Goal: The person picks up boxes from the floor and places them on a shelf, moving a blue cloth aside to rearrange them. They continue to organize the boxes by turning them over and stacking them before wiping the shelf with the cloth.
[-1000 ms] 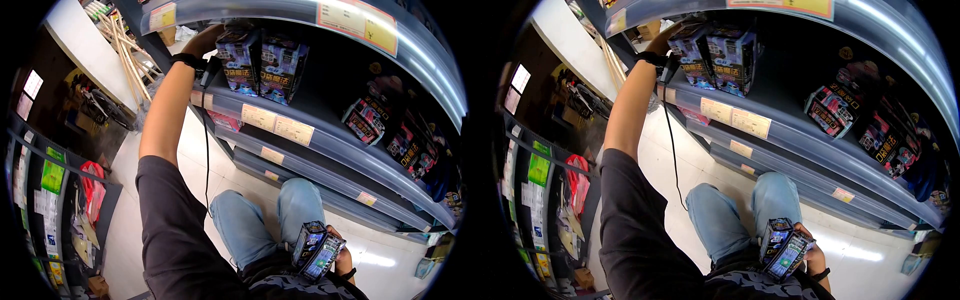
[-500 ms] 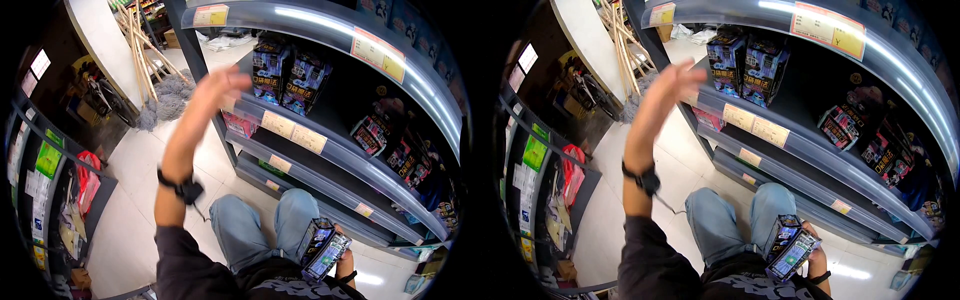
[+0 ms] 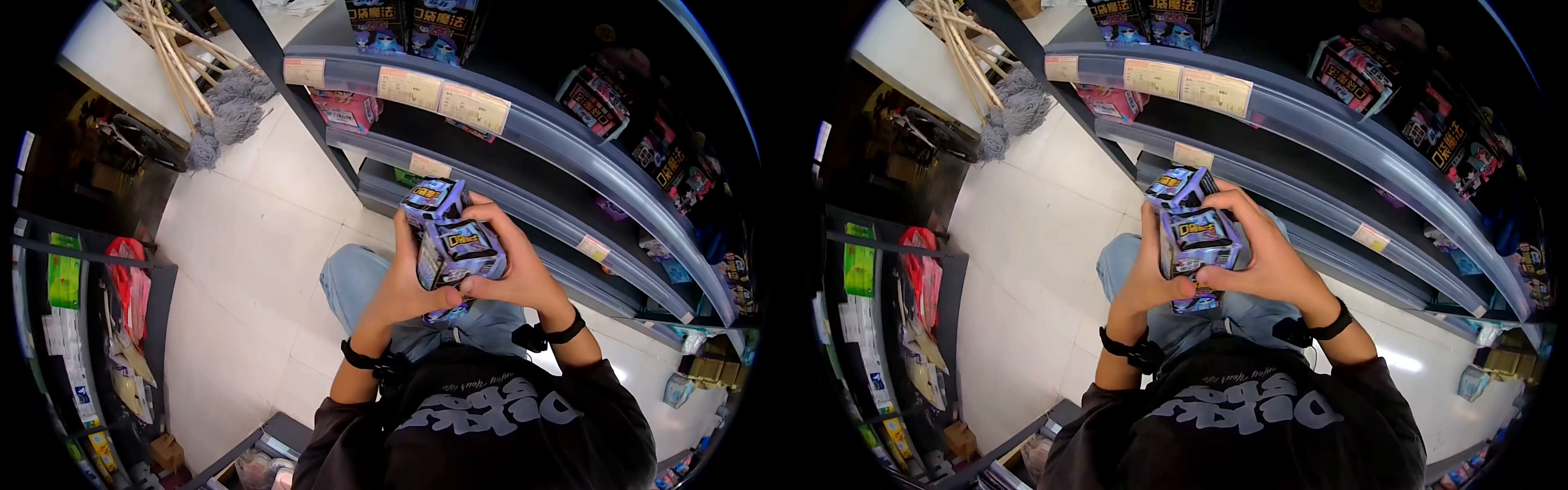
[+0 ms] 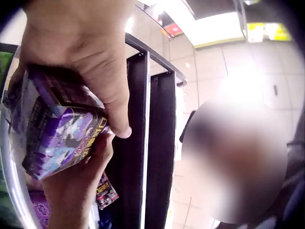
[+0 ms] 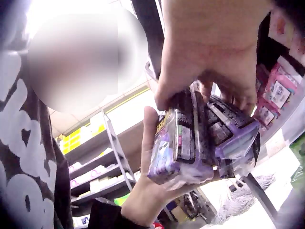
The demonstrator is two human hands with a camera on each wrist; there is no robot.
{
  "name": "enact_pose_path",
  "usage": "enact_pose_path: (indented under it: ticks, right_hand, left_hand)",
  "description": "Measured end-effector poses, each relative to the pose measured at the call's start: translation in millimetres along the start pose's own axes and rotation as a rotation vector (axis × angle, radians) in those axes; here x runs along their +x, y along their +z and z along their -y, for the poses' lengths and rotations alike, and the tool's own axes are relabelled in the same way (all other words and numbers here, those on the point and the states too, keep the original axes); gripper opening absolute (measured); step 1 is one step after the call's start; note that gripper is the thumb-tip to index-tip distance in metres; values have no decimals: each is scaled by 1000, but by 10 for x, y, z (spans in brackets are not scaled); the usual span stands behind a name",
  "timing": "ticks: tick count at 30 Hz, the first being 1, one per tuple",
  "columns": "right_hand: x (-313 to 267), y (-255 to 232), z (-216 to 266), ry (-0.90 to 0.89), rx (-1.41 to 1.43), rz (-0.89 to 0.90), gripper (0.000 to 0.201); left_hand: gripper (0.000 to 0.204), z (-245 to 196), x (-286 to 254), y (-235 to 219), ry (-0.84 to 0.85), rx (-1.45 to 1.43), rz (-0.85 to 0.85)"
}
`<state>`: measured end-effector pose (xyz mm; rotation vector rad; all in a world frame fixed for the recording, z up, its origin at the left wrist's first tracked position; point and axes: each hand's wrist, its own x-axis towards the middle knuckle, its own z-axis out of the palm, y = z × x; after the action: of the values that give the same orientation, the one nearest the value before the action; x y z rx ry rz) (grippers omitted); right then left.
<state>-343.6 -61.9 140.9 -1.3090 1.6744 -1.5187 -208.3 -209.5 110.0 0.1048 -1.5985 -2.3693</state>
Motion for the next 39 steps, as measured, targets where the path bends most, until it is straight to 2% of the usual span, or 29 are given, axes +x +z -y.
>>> enact_pose_path:
  ticks: [3, 5, 7, 11, 16, 19, 22, 26, 31, 35, 38, 39]
  right_hand:
    - [70, 20, 34, -54, -43, 24, 75]
    - [80, 64, -39, -34, 77, 16, 74]
    - [91, 102, -63, -3, 174, 6, 72]
    - [94, 132, -114, -147, 1, -5, 70]
    - [46, 205, -42, -123, 125, -52, 69]
    - [19, 170, 59, -60, 113, -42, 62]
    - [29, 52, 80, -92, 13, 12, 61]
    - [5, -23, 12, -129, -65, 2, 62]
    - [-14, -109, -76, -127, -4, 13, 60]
    - [-30, -156, -130, -90, 14, 0, 59]
    - [36, -275, -40, -216, -169, 79, 72]
    - [22, -255, -15, -206, -9, 73, 80]
  left_hand:
    - [145, 34, -67, -78, 2, 66, 59]
    - [147, 38, -88, -92, -10, 69, 94]
    - [150, 30, -87, -75, 54, 82, 45]
    - [150, -92, -169, 101, 123, 102, -77]
    - [136, 81, -239, 203, 166, 223, -268]
    - [128, 176, -241, 171, 135, 255, -262]
    - [132, 101, -222, 245, 112, 146, -221]
    - [134, 134, -210, 220, 91, 236, -189]
    - [132, 107, -176, 307, 23, 274, -172]
    - [121, 63, -150, 357, -59, 288, -91]
    - [117, -122, -175, 392, -197, 412, -129]
    - [116, -137, -190, 385, -98, 332, -187]
